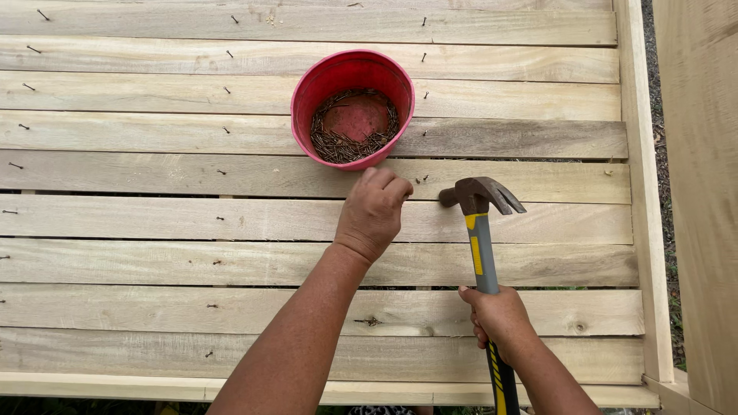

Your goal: The person takes nails one at a time from a pink bucket and hammers them into the wooden slats of an outdoor bench-like structure, holding the hammer in one hand while positioning each nail with the other. They work along the slats, driving nails at different spots across the planks.

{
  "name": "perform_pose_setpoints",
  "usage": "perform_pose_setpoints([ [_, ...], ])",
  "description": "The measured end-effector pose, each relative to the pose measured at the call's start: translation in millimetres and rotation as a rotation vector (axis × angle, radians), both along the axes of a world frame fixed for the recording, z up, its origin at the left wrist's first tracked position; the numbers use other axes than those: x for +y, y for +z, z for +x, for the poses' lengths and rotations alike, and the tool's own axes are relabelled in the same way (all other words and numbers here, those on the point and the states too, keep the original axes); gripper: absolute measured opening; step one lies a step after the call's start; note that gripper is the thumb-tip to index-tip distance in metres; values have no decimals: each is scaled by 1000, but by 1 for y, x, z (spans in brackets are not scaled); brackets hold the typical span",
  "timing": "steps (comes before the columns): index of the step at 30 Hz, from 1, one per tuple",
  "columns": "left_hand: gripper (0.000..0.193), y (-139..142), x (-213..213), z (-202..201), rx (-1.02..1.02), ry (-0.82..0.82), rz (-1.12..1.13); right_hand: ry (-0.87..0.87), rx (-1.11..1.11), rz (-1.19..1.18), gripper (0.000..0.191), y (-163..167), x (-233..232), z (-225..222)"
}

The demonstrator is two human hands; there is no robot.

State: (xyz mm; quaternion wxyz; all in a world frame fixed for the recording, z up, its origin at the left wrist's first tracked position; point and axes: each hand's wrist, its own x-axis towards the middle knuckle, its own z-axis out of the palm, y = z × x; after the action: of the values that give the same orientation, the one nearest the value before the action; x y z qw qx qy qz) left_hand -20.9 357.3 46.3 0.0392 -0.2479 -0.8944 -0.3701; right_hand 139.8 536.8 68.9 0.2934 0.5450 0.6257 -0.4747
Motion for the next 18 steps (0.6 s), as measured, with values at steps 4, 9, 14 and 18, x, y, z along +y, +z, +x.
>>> perform_pose_setpoints([
  [4, 5, -16, 25, 10, -446, 103, 264, 37, 10, 61, 28, -7, -8, 2],
  [9, 5, -45, 42, 15, -771, 239, 283, 140, -1, 191, 35, -12, -14, 4],
  [14, 5, -60, 50, 21, -609, 236, 160, 140, 25, 182, 35, -12, -14, 6],
  [18, 5, -62, 45, 26, -437, 168, 95, 153, 45, 181, 35, -10, -14, 6],
])
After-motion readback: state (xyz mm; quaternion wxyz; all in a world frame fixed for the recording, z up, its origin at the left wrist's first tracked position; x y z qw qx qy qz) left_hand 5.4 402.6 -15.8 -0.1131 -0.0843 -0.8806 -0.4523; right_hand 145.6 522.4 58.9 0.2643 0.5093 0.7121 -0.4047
